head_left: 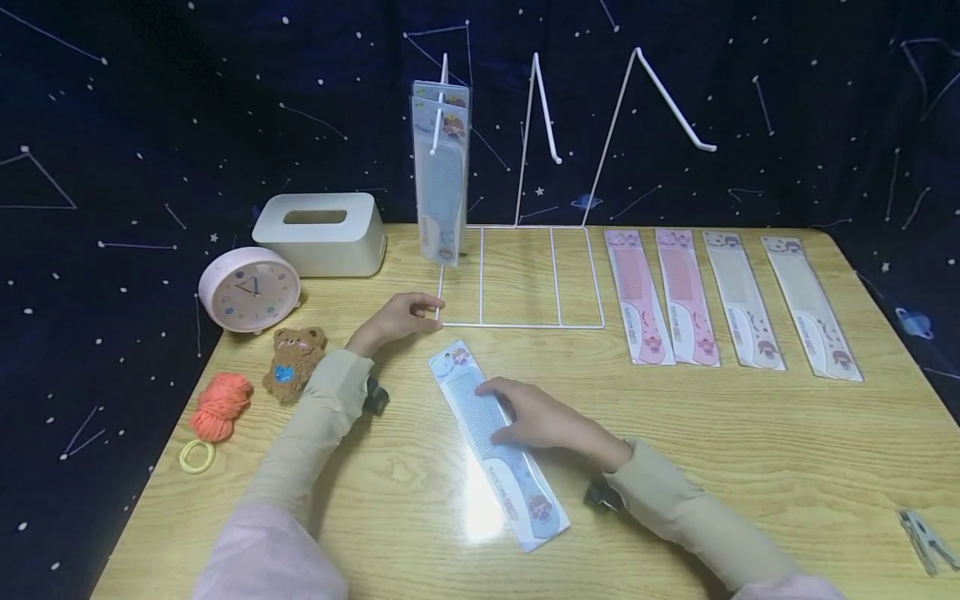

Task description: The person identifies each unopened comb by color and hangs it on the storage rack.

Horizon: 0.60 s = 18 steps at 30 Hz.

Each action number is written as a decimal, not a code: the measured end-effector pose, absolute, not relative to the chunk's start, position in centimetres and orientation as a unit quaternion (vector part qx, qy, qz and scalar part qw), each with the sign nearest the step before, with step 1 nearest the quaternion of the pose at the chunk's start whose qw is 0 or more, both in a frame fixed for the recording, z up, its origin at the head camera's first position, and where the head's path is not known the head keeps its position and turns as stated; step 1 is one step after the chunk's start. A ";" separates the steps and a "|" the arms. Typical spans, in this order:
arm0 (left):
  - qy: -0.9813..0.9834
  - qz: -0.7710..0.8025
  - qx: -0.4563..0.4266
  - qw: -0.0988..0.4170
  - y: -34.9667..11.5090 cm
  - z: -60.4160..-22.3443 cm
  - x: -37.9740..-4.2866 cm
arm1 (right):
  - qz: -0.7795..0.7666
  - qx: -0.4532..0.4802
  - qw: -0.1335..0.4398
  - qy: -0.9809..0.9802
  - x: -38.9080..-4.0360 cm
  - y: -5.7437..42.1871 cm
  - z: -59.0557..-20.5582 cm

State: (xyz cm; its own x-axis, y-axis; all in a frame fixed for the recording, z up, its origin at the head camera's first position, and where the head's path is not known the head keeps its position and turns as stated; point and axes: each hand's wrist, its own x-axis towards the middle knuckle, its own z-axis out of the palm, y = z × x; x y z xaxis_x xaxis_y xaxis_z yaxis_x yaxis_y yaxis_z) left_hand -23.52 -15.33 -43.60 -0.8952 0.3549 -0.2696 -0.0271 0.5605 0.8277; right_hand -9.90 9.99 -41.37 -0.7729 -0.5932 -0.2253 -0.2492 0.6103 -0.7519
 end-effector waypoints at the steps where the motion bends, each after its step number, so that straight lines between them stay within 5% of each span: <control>1: 0.860 0.457 0.095 0.208 -15.3 -43.6 -23.5 | -0.376 -0.246 0.232 0.863 -9.9 10.3 -41.3; 8: 0.861 0.455 0.103 0.201 -15.5 -44.0 -23.8 | -0.458 -0.250 0.183 0.833 -10.0 11.4 -37.7; 18: 0.859 0.453 0.115 0.209 -15.6 -44.0 -23.7 | -0.580 -0.321 -0.025 0.749 -12.3 10.7 -29.8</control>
State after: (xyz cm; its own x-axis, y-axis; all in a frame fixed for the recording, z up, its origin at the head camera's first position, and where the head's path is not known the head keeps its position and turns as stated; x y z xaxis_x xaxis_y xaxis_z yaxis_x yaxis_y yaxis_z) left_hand -23.75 -15.60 -44.03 -0.8862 0.3863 -0.2557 0.0074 0.5638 0.8259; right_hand -12.32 10.66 -29.79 -0.7932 -0.4508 0.4094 -0.5091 0.1220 -0.8520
